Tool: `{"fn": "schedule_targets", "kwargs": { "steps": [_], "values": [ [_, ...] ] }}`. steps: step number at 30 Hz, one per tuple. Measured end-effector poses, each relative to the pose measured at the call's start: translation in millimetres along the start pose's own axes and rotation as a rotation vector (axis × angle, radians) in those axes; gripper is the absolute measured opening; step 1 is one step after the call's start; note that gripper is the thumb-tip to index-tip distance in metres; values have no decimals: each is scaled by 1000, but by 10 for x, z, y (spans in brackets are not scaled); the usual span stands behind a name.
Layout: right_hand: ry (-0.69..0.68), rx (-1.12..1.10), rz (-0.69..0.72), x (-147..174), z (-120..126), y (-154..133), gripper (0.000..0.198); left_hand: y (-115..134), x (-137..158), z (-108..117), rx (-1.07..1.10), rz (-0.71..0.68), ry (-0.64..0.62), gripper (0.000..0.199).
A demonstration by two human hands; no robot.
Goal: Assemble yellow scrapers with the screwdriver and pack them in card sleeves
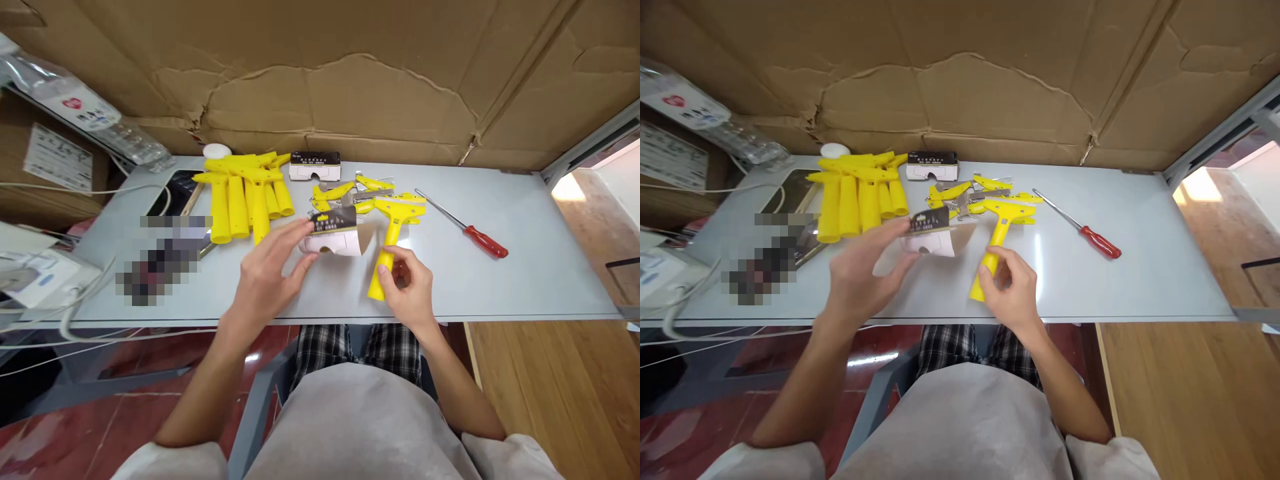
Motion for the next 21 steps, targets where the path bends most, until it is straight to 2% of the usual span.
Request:
{"fn": "schedule_targets", "kwargs": {
  "steps": [4, 9, 12, 14, 17, 21],
  "values": [
    [10, 35, 9, -88, 176, 37, 29, 243, 247, -84, 106, -24, -23, 56],
    [7, 79, -33, -392, 450, 34, 33, 442, 284, -150, 173, -81, -69, 52],
    [3, 73, -52, -556, 536, -12, 36, 576, 312, -217, 198, -129, -138, 47],
    [-2, 71, -57, -618, 556, -49, 36, 644, 340, -221, 204, -154, -141, 46],
    [-31, 69, -58, -666, 538, -87, 36, 653, 380, -228, 197, -155, -135, 46],
    [-62, 58, -50, -726, 479, -98, 38, 532, 412, -276, 157, -115, -132, 45]
  ]
}}
Point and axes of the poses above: each hand's wrist, its own x-axis away from the middle knuckle, its own z-axis out of the back of the hand, y = z × x, the point moved 9 cm from there along -x, towards the middle knuckle, and after that the axes turned 15 degrees about -x, right-handed, at the moved point
